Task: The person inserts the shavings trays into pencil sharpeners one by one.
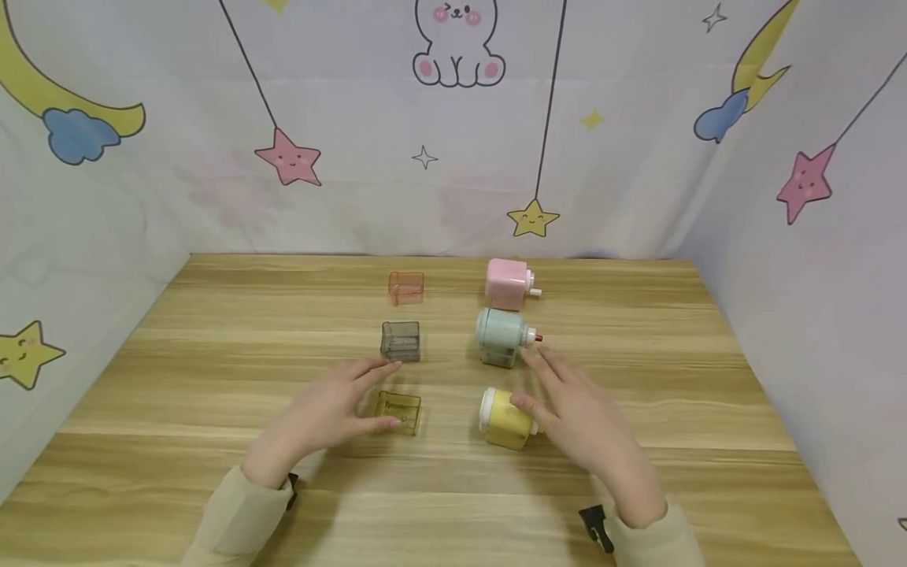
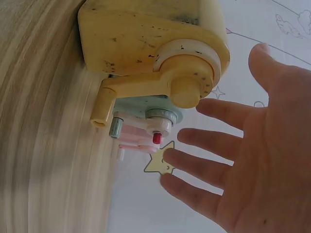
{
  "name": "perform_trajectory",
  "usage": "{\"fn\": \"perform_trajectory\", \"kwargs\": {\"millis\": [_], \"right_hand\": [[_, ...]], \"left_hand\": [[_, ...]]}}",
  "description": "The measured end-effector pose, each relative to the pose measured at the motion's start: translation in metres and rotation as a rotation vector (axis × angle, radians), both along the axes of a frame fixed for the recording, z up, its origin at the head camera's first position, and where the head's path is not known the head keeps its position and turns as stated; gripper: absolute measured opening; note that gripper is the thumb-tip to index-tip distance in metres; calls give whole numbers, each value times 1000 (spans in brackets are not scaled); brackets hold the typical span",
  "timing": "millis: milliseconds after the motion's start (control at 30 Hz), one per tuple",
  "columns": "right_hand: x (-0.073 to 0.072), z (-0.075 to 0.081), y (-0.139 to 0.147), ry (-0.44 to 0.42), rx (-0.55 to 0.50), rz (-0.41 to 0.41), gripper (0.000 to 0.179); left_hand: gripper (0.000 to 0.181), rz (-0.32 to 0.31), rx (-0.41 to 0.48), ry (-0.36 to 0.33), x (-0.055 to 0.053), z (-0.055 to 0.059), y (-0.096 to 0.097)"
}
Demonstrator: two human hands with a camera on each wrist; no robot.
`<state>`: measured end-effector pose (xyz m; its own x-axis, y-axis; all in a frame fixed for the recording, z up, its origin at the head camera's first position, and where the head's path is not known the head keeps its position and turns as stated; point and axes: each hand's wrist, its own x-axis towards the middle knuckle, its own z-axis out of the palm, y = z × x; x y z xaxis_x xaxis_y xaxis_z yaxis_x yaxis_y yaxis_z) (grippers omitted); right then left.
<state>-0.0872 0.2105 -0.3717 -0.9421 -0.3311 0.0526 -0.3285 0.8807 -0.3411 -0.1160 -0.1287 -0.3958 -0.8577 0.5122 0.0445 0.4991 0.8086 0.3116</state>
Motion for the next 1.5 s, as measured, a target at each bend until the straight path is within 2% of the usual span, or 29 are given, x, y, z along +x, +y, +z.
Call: {"fn": "perform_trajectory", "kwargs": {"millis": [333, 633, 900, 1100, 1267, 1400, 1500], "right_hand": [[4, -2, -8, -41, -23, 10, 74], [4, -11, -12, 16, -10, 67, 89], [6, -14, -16, 15, -17, 108, 78], [7, -14, -20, -33, -13, 70, 72], [7, -17, -22, -35, -15, 58, 72], [6, -22, -22, -13, -11, 65, 71], [6, -25, -22, 8, -16, 73, 69]], "left_hand": [[94, -10, -6, -44, 1, -4, -1], [90, -20, 14, -119, 2, -10, -3], [87, -34, 46, -160, 1, -13, -2], [84, -21, 41, -177, 0, -12, 0], [83, 12, 40, -210, 1, -10, 1], [81, 8, 41, -211, 1, -10, 0], [75, -17, 42, -183, 1, -10, -1]]}}
